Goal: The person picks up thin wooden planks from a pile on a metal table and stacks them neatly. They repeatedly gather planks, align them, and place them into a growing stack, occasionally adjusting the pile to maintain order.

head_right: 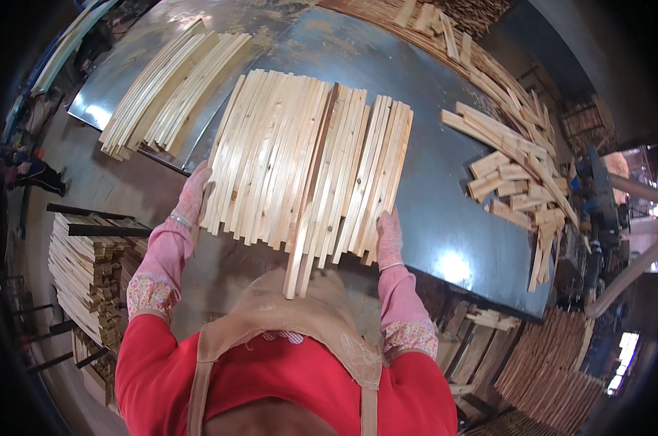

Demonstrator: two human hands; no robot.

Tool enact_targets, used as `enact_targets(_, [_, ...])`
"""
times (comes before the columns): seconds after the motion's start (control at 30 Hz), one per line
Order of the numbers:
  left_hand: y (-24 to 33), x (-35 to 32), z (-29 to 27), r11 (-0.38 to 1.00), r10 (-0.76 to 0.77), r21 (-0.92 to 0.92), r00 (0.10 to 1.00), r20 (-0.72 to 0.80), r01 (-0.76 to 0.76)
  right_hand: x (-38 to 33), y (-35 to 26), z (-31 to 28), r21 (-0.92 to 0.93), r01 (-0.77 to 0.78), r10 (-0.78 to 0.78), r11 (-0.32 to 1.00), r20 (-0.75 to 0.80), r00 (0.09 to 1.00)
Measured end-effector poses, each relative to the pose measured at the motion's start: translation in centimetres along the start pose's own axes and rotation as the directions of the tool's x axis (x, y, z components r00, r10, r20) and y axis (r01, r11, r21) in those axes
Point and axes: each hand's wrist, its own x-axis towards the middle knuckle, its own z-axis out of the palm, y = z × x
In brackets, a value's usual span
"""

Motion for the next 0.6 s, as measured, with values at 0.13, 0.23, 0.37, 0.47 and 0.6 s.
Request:
enact_targets(0.13, [5.3, 5.0, 1.2, 0.915, 0.084, 0.402, 0.991, -0.109, -0.033, 2.3, -0.4, 5.0, 0.089, 0.004, -0.011, 0.996, 0.072, 0.997])
enact_targets(0.23, [9.2, 8.9, 2.0, 0.802, 0.091, 0.596, 0.977, -0.19, 0.042, 3.7, -1.4, 8.5, 0.145, -0.02, -0.01, 0.989, 0.203, 0.979])
enact_targets(0.37, [11.5, 14.6, 3.5, 0.477, 0.133, 0.851, 0.938, -0.319, 0.221, 4.8, -1.5, 10.7, 0.213, -0.173, 0.115, 0.962, 0.259, 0.959])
enact_targets(0.47, [14.7, 15.5, 8.4, 0.167, 0.179, 0.898, 0.884, -0.433, 0.406, 5.5, -3.0, 10.8, 0.099, -0.316, 0.272, 0.943, 0.314, 0.91])
enact_targets(0.6, [13.5, 13.7, 12.4, -0.518, 0.089, 0.844, 0.973, 0.213, -0.137, 7.3, -4.2, 9.3, -0.17, -0.185, 0.244, 0.968, 0.46, 0.854])
